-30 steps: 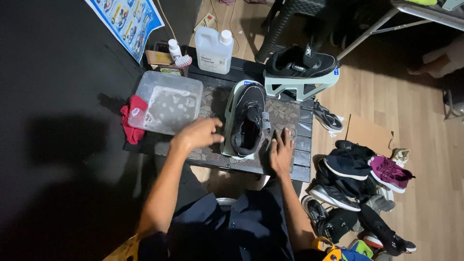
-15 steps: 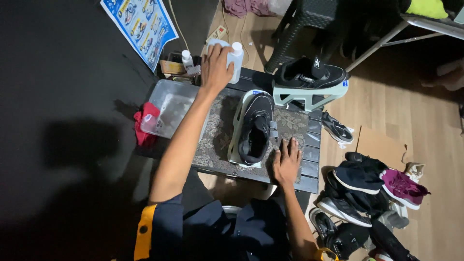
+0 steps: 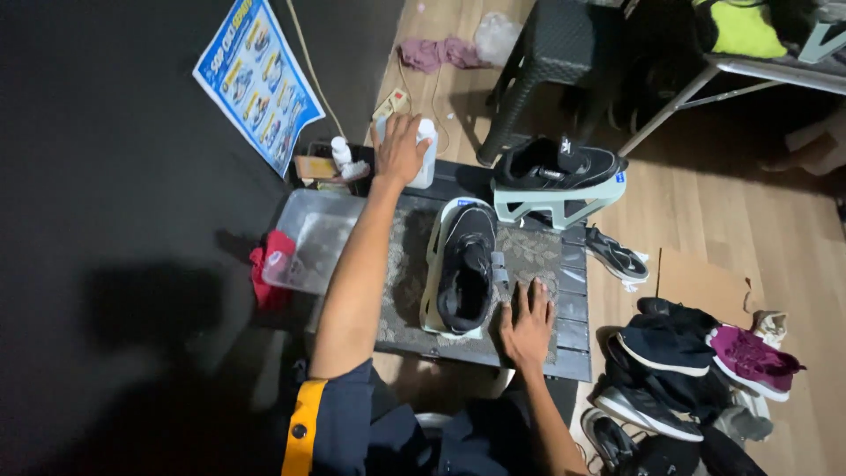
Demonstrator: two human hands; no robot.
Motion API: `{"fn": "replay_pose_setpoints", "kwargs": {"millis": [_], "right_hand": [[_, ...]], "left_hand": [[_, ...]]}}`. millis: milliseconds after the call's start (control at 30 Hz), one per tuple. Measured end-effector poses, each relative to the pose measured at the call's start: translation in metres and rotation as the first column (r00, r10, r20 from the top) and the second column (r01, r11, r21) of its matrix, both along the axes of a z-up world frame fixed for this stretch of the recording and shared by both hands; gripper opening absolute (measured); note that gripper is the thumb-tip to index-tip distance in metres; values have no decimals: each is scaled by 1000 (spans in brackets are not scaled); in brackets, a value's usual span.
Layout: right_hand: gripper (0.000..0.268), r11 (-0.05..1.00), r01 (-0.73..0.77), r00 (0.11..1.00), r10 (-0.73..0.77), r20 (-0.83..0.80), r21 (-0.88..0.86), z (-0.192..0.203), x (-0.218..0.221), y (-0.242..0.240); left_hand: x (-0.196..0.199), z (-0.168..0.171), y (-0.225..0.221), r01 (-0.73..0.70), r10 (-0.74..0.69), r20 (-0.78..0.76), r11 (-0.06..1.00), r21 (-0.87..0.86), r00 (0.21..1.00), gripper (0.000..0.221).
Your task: The person prepares a cleaning solution by pouring liquid from a large jug into a smaller bottle and then into a plastic bin containing water, followed by mixing with a cloth.
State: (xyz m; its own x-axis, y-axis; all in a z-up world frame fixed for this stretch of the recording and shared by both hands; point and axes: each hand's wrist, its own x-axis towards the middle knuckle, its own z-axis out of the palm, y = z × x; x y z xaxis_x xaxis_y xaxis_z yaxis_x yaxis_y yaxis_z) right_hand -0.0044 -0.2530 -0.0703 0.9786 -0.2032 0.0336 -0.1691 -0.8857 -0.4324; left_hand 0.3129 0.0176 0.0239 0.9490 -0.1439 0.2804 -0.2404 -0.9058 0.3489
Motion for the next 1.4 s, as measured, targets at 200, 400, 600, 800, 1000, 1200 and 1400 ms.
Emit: {"fn": "replay_pose_setpoints", "kwargs": {"millis": [200,400,600,800,1000,1200,1400], "right_hand": [[67,1000,-7,1000,7,6,-11,-14,-1,-7],[68,999,7,999,-5,46,-31,-13,0,-5],[69,1000,16,999,-15,46,-23,-12,1,-3],[72,999,19,1000,-19,1,-33,-13,2,-4],[73,999,9,1000,-8,15,-40,-13,0,-5],[75,998,3,1000,-1,26,-69,-17,1,-7],[74,998,14,999,-11,47,-60,-18,2,-5]], "left_hand": [[5,-12,2,1,-2,-27,999,-41,1000,45],[-3,4,0,-2,-5,-110,998,-66,994,45],[0,8,-1,-31,17,-132,993,-109,991,37],[7,4,-3,-59,39,-171,992,-111,984,34],[3,10,-5,-38,8,-193,988,-153,981,35],[2,7,-6,-91,46,-196,971,-223,979,28],[8,-7,-5,-78,46,-143,971,-224,989,28]]}}
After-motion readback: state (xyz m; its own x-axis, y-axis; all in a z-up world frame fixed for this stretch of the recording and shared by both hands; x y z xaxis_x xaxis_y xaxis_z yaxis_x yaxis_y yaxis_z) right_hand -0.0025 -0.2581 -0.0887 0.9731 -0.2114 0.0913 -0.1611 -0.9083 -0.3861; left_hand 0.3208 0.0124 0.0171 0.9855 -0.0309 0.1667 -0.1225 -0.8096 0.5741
